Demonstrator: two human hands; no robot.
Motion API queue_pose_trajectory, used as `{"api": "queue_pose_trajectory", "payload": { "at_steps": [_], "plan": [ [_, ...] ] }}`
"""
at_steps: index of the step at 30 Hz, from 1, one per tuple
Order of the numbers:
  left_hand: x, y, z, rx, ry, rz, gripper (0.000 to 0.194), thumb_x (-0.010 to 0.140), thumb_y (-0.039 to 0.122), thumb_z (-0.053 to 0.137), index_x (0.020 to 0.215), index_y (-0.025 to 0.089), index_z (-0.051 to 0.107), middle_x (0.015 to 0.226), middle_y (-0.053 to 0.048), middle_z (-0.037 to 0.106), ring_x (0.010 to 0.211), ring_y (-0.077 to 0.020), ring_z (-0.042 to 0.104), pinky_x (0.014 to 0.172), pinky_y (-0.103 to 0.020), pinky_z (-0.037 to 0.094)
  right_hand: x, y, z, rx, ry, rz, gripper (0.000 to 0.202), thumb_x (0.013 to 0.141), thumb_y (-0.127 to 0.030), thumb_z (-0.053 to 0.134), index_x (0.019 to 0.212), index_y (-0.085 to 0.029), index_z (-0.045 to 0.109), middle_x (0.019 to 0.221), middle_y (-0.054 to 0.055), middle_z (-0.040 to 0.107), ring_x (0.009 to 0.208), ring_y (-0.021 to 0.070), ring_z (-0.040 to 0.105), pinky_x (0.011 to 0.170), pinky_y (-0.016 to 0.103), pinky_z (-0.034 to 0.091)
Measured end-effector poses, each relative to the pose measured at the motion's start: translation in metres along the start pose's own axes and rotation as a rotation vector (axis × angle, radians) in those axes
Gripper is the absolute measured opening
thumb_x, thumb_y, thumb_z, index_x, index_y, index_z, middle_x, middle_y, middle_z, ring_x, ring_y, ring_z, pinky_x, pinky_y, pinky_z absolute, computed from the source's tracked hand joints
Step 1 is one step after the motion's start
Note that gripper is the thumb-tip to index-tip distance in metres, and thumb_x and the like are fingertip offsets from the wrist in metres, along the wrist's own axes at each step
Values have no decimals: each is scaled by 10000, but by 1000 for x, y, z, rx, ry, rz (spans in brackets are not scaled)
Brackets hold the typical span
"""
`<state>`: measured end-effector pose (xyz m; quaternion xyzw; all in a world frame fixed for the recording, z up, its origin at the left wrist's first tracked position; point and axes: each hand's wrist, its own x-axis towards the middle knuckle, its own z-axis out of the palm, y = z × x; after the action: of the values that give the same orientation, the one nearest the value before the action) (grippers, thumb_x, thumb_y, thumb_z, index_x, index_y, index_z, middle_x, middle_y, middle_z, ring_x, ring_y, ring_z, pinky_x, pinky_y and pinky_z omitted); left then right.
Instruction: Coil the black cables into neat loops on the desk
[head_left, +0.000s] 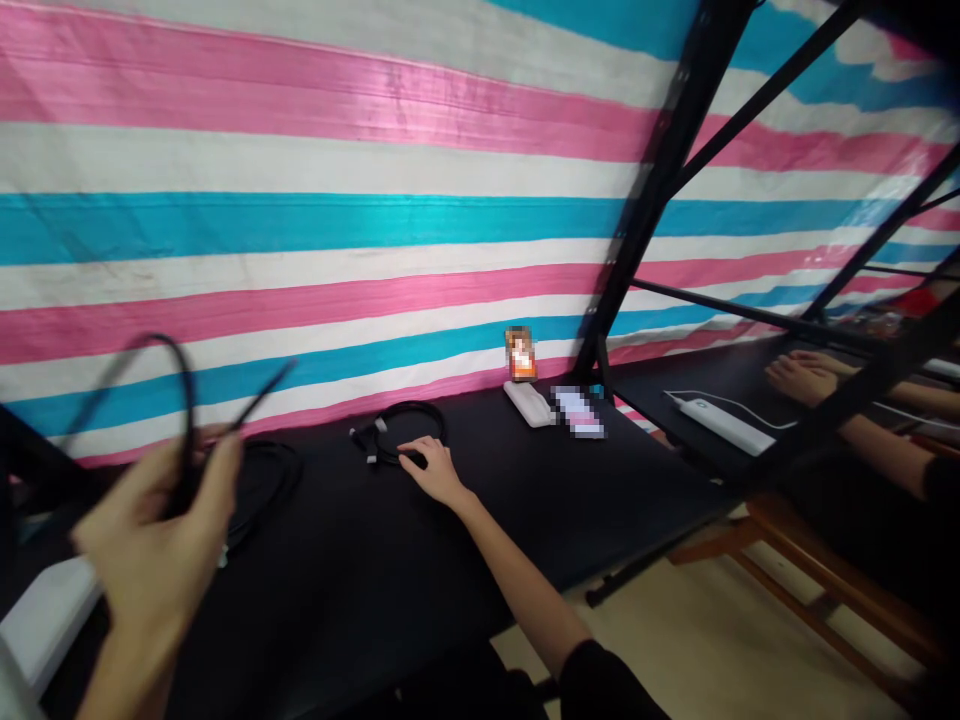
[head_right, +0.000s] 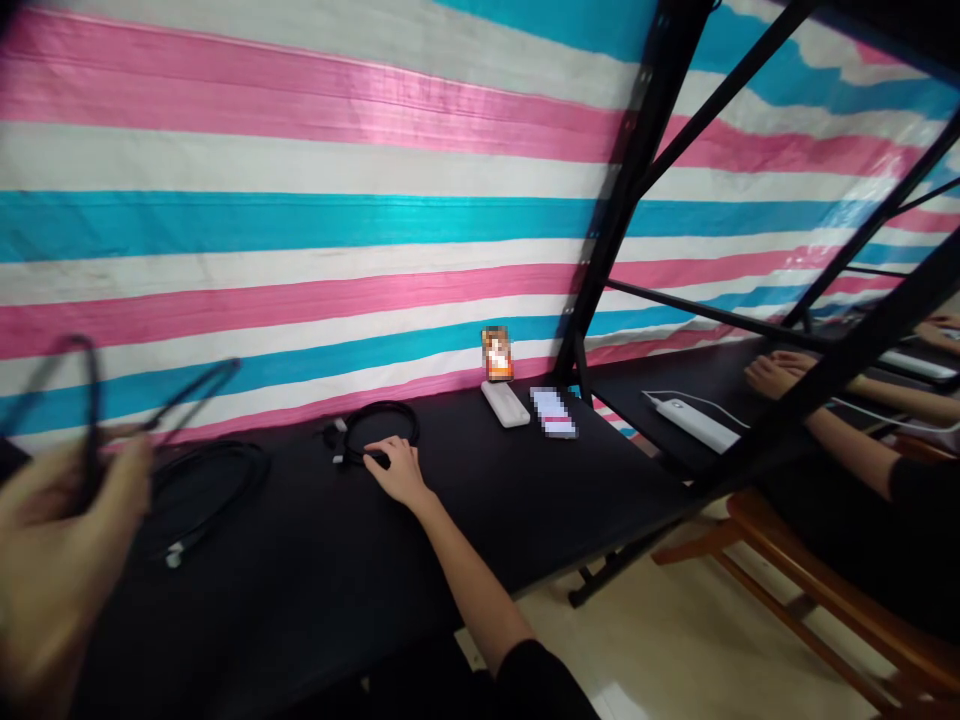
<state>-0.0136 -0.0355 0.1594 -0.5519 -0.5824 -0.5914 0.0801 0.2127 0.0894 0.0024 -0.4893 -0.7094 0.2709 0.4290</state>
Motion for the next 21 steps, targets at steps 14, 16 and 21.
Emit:
{"api": "queue_pose_trajectory", "payload": {
  "at_steps": [14,16,21],
  "plan": [
    [-83,-45,51,-18,-1229,18,353,754,519,507,969,283,658,921,-35,672,879,-220,605,823,-327,439,-7,-16,0,622,-512,379,430,814,-527,475,1094,-227,604,1033,69,598,711,132,589,401,149,384],
    [-77,-59,52,50,-1085,19,370,759,525,478,990,287,642,1017,-44,644,979,-240,564,896,-378,396,-9,-17,5,562,-489,335,402,781,-490,548,1089,-239,611,1039,59,587,682,116,576,390,143,360],
    [-74,-97,53,662,-693,-84,662,705,574,467,1192,128,516,1060,-174,571,1016,-367,506,862,-506,365,-16,-12,19,359,-366,244,532,632,-406,732,1116,-225,605,1090,75,571,593,65,506,477,181,383]
  ]
}}
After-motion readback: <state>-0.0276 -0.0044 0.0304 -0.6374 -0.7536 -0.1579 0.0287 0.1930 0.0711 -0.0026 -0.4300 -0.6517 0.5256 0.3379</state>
